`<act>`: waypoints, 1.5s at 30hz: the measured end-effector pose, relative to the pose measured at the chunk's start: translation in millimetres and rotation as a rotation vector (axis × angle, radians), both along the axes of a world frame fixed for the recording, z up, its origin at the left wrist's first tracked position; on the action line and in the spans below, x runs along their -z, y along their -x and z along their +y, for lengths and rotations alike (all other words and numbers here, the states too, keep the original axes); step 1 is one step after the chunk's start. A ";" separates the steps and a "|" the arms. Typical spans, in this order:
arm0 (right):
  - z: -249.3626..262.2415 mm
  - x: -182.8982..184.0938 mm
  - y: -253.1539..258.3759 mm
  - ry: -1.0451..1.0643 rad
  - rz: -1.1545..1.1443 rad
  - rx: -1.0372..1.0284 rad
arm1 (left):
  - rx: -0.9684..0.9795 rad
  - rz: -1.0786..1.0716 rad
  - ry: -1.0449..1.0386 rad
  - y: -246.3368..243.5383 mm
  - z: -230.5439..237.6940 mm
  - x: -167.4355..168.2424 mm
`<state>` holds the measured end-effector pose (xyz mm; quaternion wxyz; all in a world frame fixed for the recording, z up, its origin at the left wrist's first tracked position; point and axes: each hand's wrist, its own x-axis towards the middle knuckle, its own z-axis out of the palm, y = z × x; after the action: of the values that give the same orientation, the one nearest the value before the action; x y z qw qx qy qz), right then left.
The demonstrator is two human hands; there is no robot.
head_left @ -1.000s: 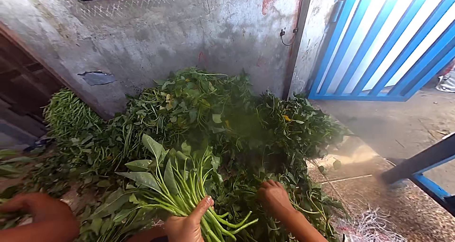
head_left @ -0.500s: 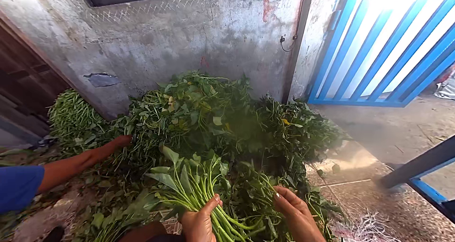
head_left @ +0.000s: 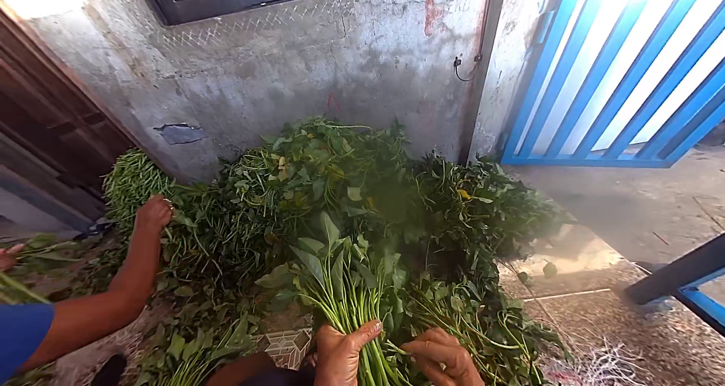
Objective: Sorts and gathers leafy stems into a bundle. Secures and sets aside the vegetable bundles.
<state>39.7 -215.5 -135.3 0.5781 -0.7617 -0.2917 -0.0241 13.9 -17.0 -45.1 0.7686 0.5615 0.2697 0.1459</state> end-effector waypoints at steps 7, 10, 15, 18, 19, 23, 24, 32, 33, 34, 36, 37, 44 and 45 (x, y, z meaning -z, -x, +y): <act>20.3 -35.9 0.3 0.098 0.093 0.013 | 0.132 -0.017 -0.049 3.6 -7.0 1.6; 34.1 -32.5 1.1 -0.013 -0.048 0.052 | 0.100 -0.054 -0.025 3.0 -8.6 2.0; 18.0 -28.9 16.8 0.145 -0.265 0.174 | -0.127 -0.116 0.035 -2.2 -0.1 -3.4; -4.8 -41.3 24.3 0.521 -0.159 0.187 | -0.175 -0.129 -0.014 -3.3 11.8 -7.5; -7.5 -49.7 25.4 0.576 -0.122 0.188 | -0.168 -0.121 -0.048 -2.0 11.1 -6.6; 12.7 -73.7 23.5 0.535 -0.222 0.236 | -0.062 -0.098 -0.109 2.4 -8.7 -2.4; 22.0 -71.0 21.8 0.529 -0.259 0.248 | -0.034 -0.093 -0.094 3.4 -12.9 -2.2; 62.9 -46.7 11.7 0.467 -0.480 0.328 | 0.033 -0.102 -0.074 5.8 -7.0 -3.9; 65.3 -46.0 12.2 0.447 -0.478 0.334 | 0.019 -0.102 -0.079 6.2 -6.8 -4.9; 65.6 -44.1 13.7 0.421 -0.473 0.333 | -0.012 -0.110 -0.069 6.8 -6.9 -7.2; 56.6 -36.4 19.0 0.386 -0.464 0.307 | -0.122 -0.148 -0.032 7.7 -4.0 -15.9; 46.8 -30.7 22.6 0.394 -0.453 0.287 | -0.184 -0.171 -0.023 7.8 1.6 -20.7; -34.9 6.1 32.1 1.157 0.509 -0.068 | -0.522 -0.285 -0.062 7.2 47.4 -47.3; -35.9 8.4 23.7 1.157 0.537 -0.006 | -0.517 -0.278 -0.062 6.6 46.2 -46.6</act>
<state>16.0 -251.4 -143.7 0.1265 -0.9293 -0.1048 0.3307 7.3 29.2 1.5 0.7178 0.4720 0.2914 0.4207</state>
